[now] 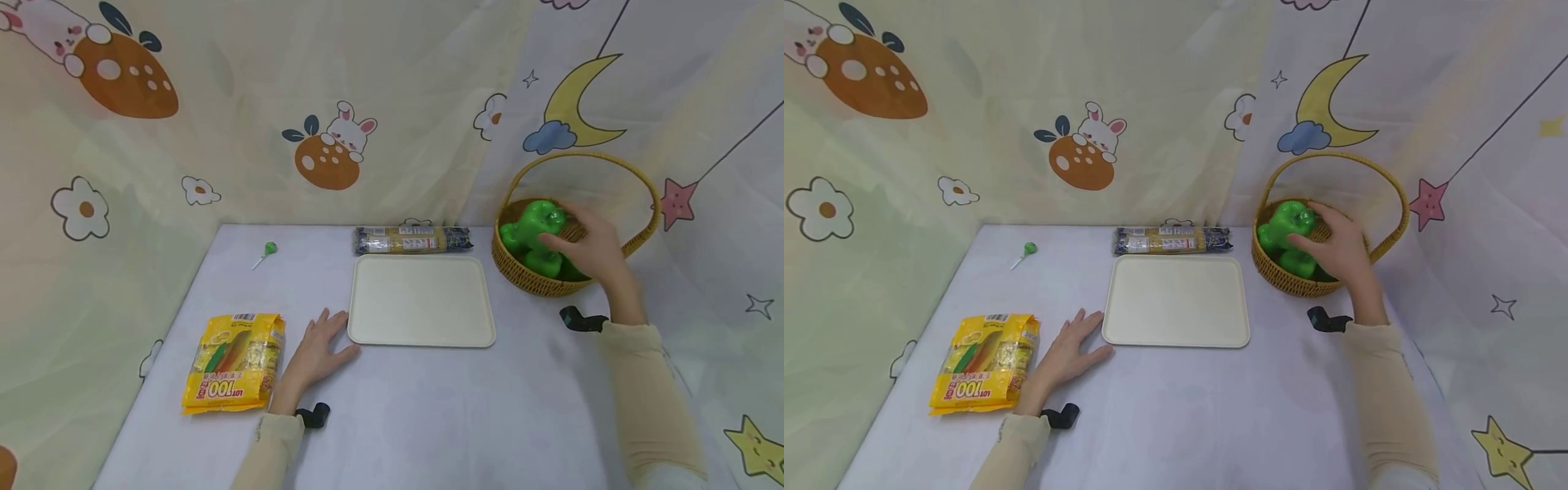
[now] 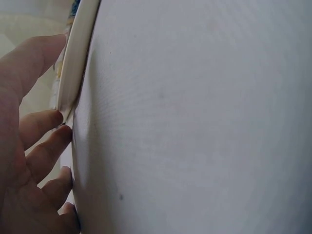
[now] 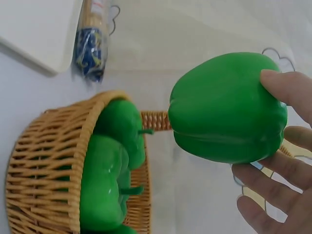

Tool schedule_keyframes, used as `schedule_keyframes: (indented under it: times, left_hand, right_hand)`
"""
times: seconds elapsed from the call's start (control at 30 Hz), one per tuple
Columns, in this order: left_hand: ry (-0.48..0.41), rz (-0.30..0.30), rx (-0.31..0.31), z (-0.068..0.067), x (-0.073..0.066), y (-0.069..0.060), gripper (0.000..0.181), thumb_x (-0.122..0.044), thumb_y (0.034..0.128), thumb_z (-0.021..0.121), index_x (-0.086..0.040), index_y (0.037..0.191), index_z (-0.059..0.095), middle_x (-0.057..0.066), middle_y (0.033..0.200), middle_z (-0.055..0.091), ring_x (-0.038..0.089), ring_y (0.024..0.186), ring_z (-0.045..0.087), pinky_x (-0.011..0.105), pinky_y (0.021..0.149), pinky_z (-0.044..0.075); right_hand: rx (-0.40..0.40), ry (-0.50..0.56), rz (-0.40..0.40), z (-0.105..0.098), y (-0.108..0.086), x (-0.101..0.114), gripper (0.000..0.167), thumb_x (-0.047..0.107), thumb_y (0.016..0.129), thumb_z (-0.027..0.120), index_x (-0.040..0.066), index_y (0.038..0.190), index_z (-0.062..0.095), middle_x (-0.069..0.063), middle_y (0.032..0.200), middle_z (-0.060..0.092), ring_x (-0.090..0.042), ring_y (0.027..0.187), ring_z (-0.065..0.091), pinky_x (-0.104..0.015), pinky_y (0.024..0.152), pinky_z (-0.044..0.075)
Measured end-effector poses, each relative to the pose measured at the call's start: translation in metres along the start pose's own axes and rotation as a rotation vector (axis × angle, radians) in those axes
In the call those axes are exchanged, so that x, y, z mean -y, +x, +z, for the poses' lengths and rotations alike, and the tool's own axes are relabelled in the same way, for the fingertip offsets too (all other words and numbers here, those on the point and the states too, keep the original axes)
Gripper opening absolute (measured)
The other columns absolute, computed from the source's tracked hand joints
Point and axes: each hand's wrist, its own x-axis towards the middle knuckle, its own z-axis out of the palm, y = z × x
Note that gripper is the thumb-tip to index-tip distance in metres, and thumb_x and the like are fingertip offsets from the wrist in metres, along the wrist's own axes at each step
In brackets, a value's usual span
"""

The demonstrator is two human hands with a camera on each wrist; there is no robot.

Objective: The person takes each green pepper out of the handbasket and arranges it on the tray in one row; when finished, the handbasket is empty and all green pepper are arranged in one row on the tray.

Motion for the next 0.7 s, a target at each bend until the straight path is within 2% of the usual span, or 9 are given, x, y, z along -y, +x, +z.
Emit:
schedule_keyframes:
  times: [0.23,0.4,0.53,0.7]
  left_hand:
    - [0.004,0.009,0.000,0.000,-0.001,0.000,0.080,-0.050,0.0895,0.071,-0.019,0.156,0.039,0.004,0.163,0.039,0.031,0.159,0.013,0.054,0.132,0.006]
    - [0.003,-0.001,0.006,-0.001,-0.002,0.000,0.080,-0.051,0.0894,0.071,-0.020,0.156,0.038,0.004,0.163,0.038,0.030,0.160,0.013,0.053,0.133,0.005]
    - [0.000,-0.009,0.011,-0.001,-0.002,0.000,0.081,-0.051,0.0893,0.071,-0.021,0.156,0.037,0.003,0.164,0.037,0.030,0.160,0.012,0.052,0.133,0.004]
    - [0.002,-0.007,0.009,0.000,-0.002,0.000,0.080,-0.050,0.0894,0.071,-0.020,0.156,0.038,0.004,0.164,0.037,0.031,0.160,0.012,0.053,0.133,0.005]
  right_hand:
    - [0.023,0.007,-0.022,0.010,-0.005,0.015,0.077,0.040,0.088,0.077,0.006,0.150,0.045,-0.025,0.148,0.051,-0.048,0.135,0.046,-0.068,0.108,0.040]
    - [0.030,0.011,-0.058,0.030,-0.010,0.025,0.075,0.038,0.087,0.078,0.006,0.147,0.048,-0.023,0.142,0.057,-0.044,0.123,0.057,-0.064,0.100,0.049]
    - [0.055,0.041,-0.079,0.046,-0.014,0.035,0.073,0.036,0.087,0.078,0.006,0.147,0.048,-0.021,0.141,0.058,-0.042,0.117,0.060,-0.062,0.097,0.052]
    - [0.088,0.079,-0.108,0.065,-0.018,0.043,0.071,0.034,0.087,0.078,0.006,0.146,0.049,-0.021,0.141,0.059,-0.042,0.123,0.059,-0.063,0.101,0.051]
